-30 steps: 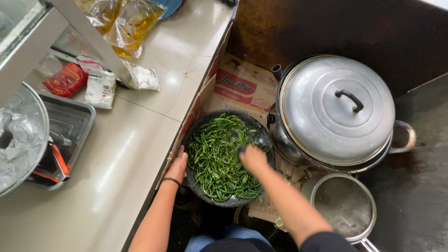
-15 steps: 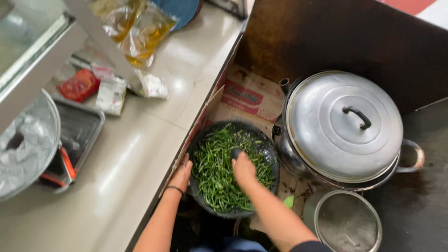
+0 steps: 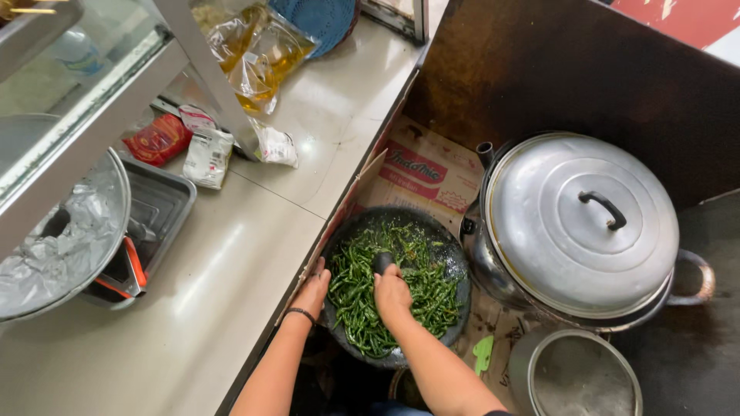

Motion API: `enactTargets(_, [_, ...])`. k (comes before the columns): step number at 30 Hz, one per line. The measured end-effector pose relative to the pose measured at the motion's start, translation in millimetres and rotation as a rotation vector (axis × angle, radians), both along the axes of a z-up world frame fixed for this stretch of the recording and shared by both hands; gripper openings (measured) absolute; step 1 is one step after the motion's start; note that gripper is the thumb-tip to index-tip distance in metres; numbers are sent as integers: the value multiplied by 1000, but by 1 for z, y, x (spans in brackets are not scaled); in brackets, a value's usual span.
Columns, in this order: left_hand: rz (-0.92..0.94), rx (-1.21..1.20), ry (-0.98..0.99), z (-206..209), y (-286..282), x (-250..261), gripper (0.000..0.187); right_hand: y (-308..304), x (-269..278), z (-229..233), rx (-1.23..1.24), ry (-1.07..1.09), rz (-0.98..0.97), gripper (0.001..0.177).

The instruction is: The person uses a pestle to crush and mix green vegetables in a stone mortar. The hands repeatedly press and rotate the pestle to break down the vegetables. The task continues throughout the clip without a visible final state or transfer of the contents.

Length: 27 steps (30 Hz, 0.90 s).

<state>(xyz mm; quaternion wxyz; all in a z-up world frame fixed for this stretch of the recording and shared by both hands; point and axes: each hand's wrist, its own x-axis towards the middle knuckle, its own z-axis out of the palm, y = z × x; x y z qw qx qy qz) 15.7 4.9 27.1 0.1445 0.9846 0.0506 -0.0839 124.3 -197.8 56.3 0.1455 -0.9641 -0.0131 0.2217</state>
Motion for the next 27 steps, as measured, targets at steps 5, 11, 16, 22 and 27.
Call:
enactTargets(5, [-13, 53, -87, -25, -1, -3, 46, -26, 74, 7, -5, -28, 113, 49])
enactTargets(11, [-26, 126, -146, -32, 4, 7, 46, -50, -13, -15, -32, 78, 47, 59])
enactTargets(16, [-40, 39, -108, -9, 9, 22, 73, -40, 157, 14, -26, 388, 56, 65])
enactTargets(22, [-24, 90, 103, 5, -1, -4, 61, -49, -4, -4, -133, -31, 7, 57])
enactTargets(27, [278, -427, -245, -65, -5, 0, 63, -60, 101, -18, -56, 97, 149, 56])
